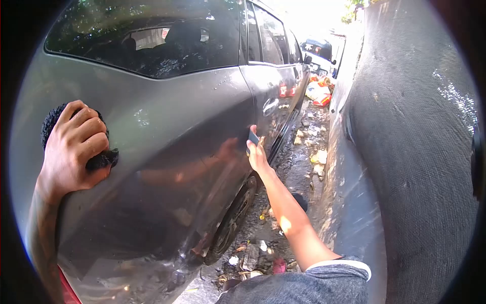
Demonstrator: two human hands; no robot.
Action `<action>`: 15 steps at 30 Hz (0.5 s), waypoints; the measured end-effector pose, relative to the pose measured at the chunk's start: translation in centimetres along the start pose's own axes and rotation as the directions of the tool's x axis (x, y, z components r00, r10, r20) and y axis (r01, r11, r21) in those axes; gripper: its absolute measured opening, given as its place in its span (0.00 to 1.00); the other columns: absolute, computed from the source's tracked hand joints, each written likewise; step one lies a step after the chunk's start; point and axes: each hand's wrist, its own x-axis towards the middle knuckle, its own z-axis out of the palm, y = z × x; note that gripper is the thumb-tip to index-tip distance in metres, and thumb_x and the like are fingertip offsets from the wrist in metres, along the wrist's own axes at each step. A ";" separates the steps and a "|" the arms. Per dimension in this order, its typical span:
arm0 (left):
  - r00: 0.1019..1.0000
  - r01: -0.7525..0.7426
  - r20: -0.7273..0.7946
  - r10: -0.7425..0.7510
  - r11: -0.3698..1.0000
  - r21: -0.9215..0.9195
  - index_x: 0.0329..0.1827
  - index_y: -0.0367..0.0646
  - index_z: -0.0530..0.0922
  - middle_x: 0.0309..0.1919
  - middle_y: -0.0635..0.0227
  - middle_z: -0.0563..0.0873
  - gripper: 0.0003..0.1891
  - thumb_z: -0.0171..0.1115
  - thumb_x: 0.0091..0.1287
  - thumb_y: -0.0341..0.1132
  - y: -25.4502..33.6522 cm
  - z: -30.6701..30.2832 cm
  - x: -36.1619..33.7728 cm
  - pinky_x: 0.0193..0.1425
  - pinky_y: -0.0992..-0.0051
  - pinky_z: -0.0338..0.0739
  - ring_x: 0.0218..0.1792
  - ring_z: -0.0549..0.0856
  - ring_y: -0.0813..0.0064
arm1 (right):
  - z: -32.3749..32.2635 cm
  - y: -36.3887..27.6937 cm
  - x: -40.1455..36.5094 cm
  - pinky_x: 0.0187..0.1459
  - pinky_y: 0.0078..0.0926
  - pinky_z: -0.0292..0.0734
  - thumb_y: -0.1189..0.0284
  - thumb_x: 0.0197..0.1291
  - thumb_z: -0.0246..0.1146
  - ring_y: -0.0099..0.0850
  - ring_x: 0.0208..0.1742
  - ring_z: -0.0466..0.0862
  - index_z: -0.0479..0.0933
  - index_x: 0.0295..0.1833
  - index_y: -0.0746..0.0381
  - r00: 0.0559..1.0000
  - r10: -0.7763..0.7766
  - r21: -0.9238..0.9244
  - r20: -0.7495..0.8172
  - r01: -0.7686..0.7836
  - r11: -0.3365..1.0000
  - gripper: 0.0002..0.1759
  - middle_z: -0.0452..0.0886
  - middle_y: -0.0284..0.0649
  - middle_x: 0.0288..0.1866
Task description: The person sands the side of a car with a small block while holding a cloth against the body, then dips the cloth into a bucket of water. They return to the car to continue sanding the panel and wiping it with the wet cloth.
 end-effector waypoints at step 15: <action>0.999 -0.002 0.036 0.002 1.000 -0.011 0.25 0.45 0.72 0.32 0.65 0.78 0.20 0.69 0.26 0.34 -0.4 0.7 -0.6 0.60 0.50 0.74 0.41 0.81 0.59 | -2.0 -3.4 1.0 0.84 0.48 0.33 0.60 0.76 0.43 0.44 0.89 0.44 0.46 0.86 0.63 0.950 0.309 -0.047 0.052 -0.307 0.951 0.38 0.47 0.53 0.88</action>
